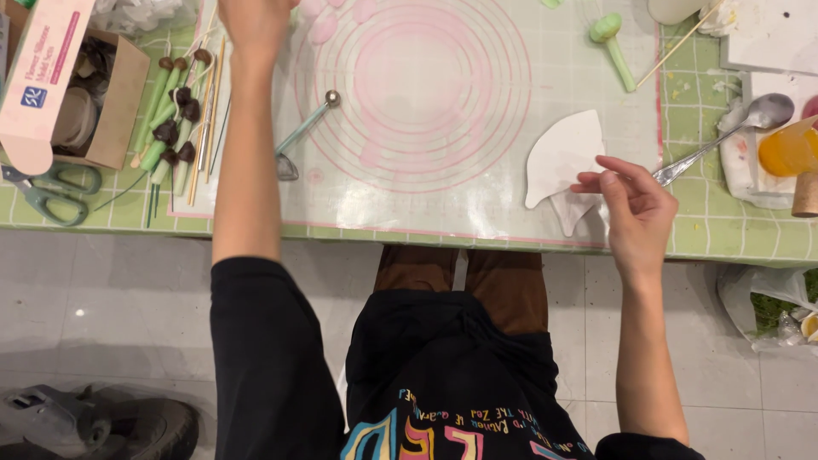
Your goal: Cutting out and shaping wax petals using a metal cutter and a ball tool on a silicone mat.
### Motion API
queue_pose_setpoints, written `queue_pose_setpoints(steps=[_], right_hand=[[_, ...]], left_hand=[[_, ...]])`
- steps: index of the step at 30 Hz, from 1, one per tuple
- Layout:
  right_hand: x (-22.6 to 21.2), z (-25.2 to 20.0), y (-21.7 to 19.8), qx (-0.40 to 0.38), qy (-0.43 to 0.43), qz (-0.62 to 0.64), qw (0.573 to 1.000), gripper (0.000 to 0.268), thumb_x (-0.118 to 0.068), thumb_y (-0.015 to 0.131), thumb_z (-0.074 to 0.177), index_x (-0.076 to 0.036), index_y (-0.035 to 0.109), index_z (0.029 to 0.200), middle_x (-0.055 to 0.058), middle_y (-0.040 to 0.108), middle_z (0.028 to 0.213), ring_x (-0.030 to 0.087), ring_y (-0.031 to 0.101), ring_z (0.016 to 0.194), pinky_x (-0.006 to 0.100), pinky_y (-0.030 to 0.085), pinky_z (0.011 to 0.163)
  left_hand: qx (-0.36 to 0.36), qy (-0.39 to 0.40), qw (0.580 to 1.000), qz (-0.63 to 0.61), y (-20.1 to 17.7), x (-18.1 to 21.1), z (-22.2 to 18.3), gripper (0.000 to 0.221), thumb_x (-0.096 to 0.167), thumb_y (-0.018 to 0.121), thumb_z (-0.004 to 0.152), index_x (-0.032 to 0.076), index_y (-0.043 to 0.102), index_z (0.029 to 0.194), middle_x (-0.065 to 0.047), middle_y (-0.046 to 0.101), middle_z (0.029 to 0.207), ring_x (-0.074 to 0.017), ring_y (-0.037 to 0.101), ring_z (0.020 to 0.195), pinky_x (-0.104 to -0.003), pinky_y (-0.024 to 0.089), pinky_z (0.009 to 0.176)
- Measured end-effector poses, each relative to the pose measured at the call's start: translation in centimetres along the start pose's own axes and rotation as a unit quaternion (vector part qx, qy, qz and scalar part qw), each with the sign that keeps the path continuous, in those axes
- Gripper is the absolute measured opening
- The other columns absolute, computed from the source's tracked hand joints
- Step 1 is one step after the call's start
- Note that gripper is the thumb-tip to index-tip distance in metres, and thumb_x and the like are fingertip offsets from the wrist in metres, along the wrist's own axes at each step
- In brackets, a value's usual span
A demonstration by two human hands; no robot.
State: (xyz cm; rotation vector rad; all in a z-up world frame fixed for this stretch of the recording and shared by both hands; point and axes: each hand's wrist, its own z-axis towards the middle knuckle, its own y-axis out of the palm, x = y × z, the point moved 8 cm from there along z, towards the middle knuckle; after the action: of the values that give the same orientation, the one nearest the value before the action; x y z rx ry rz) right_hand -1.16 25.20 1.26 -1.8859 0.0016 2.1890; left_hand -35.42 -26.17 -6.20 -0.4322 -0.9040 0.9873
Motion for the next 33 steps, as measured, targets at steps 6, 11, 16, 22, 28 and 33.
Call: queue_pose_setpoints(steps=[6, 11, 16, 22, 28, 33], right_hand=[[0.7, -0.4, -2.8, 0.028, -0.022, -0.014, 0.999, 0.022, -0.003, 0.056, 0.113, 0.009, 0.064, 0.13, 0.017, 0.074, 0.108, 0.023, 0.074, 0.099, 0.032, 0.058, 0.093], [1.4, -0.6, -3.9, 0.042, -0.025, -0.005, 0.999, 0.022, -0.002, 0.057, 0.115, 0.01, 0.064, 0.131, 0.017, 0.073, 0.108, 0.023, 0.074, 0.099, 0.033, 0.059, 0.096], [0.5, -0.8, -2.7, 0.033, -0.024, -0.004, 0.999, 0.021, -0.002, 0.056, 0.114, 0.01, 0.064, 0.129, 0.017, 0.074, 0.107, 0.023, 0.074, 0.098, 0.033, 0.059, 0.095], [0.5, -1.2, -3.4, 0.036, -0.028, -0.005, 0.999, 0.021, -0.004, 0.057, 0.114, 0.01, 0.065, 0.128, 0.017, 0.074, 0.106, 0.023, 0.074, 0.097, 0.032, 0.058, 0.094], [0.5, -0.9, -2.9, 0.031, -0.027, -0.001, 0.999, 0.021, -0.004, 0.058, 0.113, 0.009, 0.065, 0.128, 0.016, 0.074, 0.106, 0.023, 0.074, 0.097, 0.033, 0.059, 0.093], [-0.5, 1.2, 0.6, 0.003, -0.052, -0.006, 0.999, 0.022, -0.005, 0.059, 0.112, 0.008, 0.066, 0.128, 0.016, 0.074, 0.106, 0.023, 0.075, 0.099, 0.033, 0.06, 0.094]], left_hand=[[-0.192, -0.022, 0.981, 0.032, -12.0, 6.9, -8.1, 0.011, 0.021, 0.087, 0.079, 0.012, 0.082, 0.084, -0.01, 0.07, 0.071, -0.0302, 0.069, 0.066, -0.043, 0.053, 0.064], [-0.271, -0.048, 0.96, 0.055, -18.0, 12.5, -16.1, 0.072, 0.036, 0.098, 0.064, 0.003, 0.069, 0.122, -0.018, 0.069, 0.098, -0.0338, 0.069, 0.083, -0.045, 0.052, 0.069], [-0.266, -0.088, 0.957, 0.078, -17.8, 9.9, -18.3, 0.063, 0.022, 0.09, 0.069, 0.002, 0.068, 0.124, -0.019, 0.066, 0.109, -0.0362, 0.065, 0.1, -0.046, 0.051, 0.086], [-0.187, -0.005, 0.947, 0.263, -18.3, 6.4, -15.3, 0.04, 0.0, 0.075, 0.071, 0.001, 0.071, 0.111, -0.022, 0.061, 0.111, -0.039, 0.06, 0.106, -0.047, 0.048, 0.086], [-0.118, 0.078, 0.937, 0.319, -19.0, 7.7, -10.9, 0.041, 0.001, 0.075, 0.066, -0.003, 0.069, 0.106, -0.02, 0.06, 0.108, -0.0366, 0.061, 0.1, -0.043, 0.047, 0.083], [-0.253, 0.01, 0.947, -0.199, -14.1, 17.1, -9.4, 0.062, 0.006, 0.08, 0.079, 0.005, 0.063, 0.139, -0.01, 0.067, 0.123, -0.0243, 0.069, 0.094, -0.035, 0.059, 0.085]])
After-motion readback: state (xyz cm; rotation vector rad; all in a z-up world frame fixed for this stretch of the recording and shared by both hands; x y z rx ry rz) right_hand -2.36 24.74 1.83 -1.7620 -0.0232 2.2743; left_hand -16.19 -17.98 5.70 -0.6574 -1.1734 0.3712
